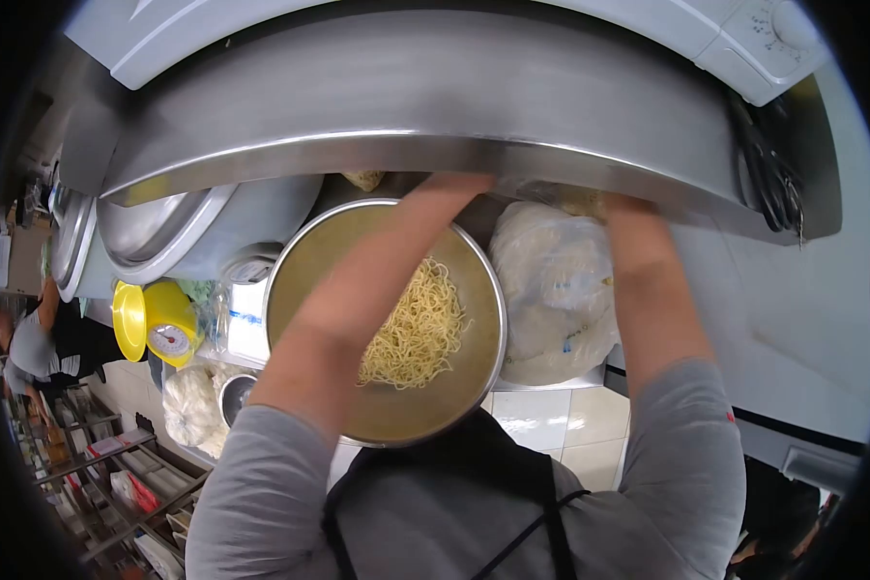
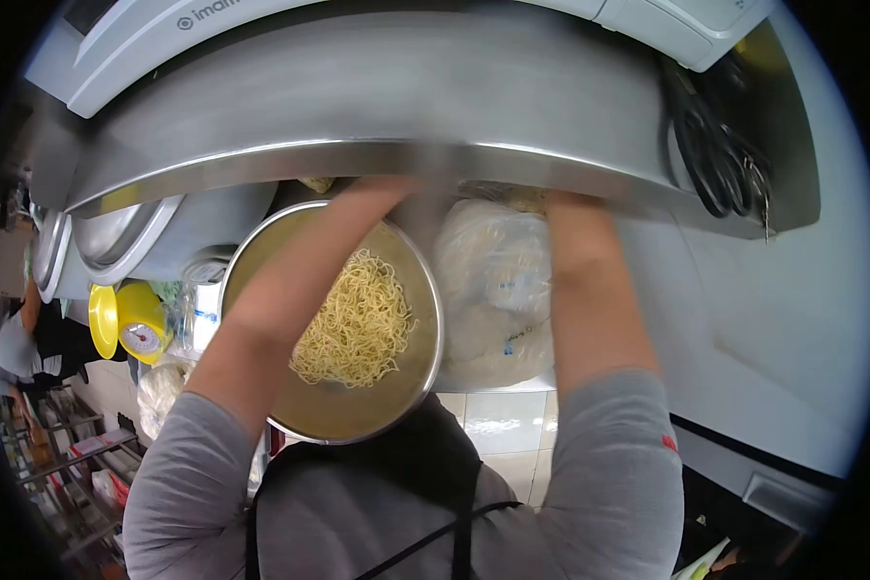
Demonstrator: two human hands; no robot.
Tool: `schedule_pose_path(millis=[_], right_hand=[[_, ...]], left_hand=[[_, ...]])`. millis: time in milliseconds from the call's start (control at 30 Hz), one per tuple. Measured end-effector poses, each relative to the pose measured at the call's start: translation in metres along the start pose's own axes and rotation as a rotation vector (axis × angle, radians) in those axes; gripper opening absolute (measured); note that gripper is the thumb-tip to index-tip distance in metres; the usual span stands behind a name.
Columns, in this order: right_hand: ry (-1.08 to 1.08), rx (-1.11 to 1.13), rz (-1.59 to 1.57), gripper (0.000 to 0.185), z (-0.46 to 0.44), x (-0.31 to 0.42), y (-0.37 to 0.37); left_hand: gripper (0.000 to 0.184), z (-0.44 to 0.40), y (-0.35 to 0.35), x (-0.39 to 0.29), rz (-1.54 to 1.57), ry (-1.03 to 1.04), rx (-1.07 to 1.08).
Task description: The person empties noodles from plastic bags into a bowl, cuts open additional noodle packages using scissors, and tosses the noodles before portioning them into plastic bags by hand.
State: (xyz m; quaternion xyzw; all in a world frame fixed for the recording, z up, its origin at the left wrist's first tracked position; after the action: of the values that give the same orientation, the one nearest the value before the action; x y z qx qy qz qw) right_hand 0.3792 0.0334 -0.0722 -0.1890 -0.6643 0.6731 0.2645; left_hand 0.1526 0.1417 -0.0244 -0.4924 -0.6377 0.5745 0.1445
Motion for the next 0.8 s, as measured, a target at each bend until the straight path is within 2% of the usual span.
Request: schedule_pose_path(millis=[33, 67, 133, 167, 233, 367, 400, 433, 467, 533, 567, 667, 733, 767, 800], right_hand=[[0.004, 0.004, 0.007, 0.049, -0.002, -0.002, 0.002], [0.005, 0.007, 0.008, 0.049, -0.004, -0.002, 0.003], [0.015, 0.015, 0.022, 0.048, -0.007, -0.003, 0.003], [0.018, 0.024, 0.03, 0.048, -0.007, -0.004, 0.004], [0.042, 0.045, 0.046, 0.047, -0.006, -0.016, 0.003], [0.055, 0.07, 0.075, 0.045, -0.001, -0.027, -0.01], [0.046, 0.05, 0.081, 0.045, 0.002, -0.023, -0.019], [0.032, 0.007, 0.081, 0.044, 0.006, -0.017, -0.029], [-0.016, -0.048, 0.064, 0.044, 0.009, 0.0, -0.037], [-0.136, -0.099, -0.012, 0.043, 0.005, 0.053, -0.025], [-0.188, -0.095, -0.05, 0.043, 0.001, 0.085, -0.002], [-0.135, -0.001, 0.014, 0.042, -0.012, 0.136, 0.064], [-0.089, 0.001, 0.035, 0.041, -0.015, 0.13, 0.071], [-0.071, 0.001, 0.035, 0.04, -0.014, 0.12, 0.067], [-0.072, -0.006, 0.037, 0.04, -0.016, 0.109, 0.059]], left_hand=[[0.038, 0.001, -0.004, -0.007, 0.049, 0.003, 0.234], [0.038, 0.007, -0.014, -0.016, 0.047, 0.004, 0.23], [0.032, 0.027, -0.054, -0.036, 0.054, 0.046, -0.005], [0.032, 0.035, -0.058, -0.039, 0.049, 0.04, -0.021], [0.032, 0.048, -0.038, -0.05, -0.023, 0.047, 0.17], [0.035, 0.063, -0.034, -0.047, -0.1, 0.138, -0.01], [0.035, 0.063, -0.012, -0.04, -0.103, 0.089, 0.133], [0.037, 0.066, 0.01, -0.033, -0.107, 0.042, 0.278], [0.037, 0.066, 0.004, -0.038, -0.106, 0.032, 0.271], [0.039, 0.075, 0.004, -0.036, 0.005, -0.1, 0.395], [0.039, 0.08, -0.003, -0.037, -0.009, -0.104, 0.394], [0.036, 0.093, -0.005, -0.032, 0.035, -0.146, 0.34], [0.034, 0.094, 0.001, -0.028, 0.003, -0.06, 0.153], [0.034, 0.092, -0.011, -0.03, 0.002, -0.06, 0.153], [0.033, 0.092, -0.011, -0.03, 0.008, -0.119, 0.269]])
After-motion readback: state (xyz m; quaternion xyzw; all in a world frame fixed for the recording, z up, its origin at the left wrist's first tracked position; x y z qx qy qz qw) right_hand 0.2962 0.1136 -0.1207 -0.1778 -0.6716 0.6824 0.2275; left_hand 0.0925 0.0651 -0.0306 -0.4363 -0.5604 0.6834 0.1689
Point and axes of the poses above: each hand's wrist, its own z-axis away from the middle knuckle, its own y-axis out of the palm, x = y × z, the point moved 10 cm from there along -z, towards the middle knuckle
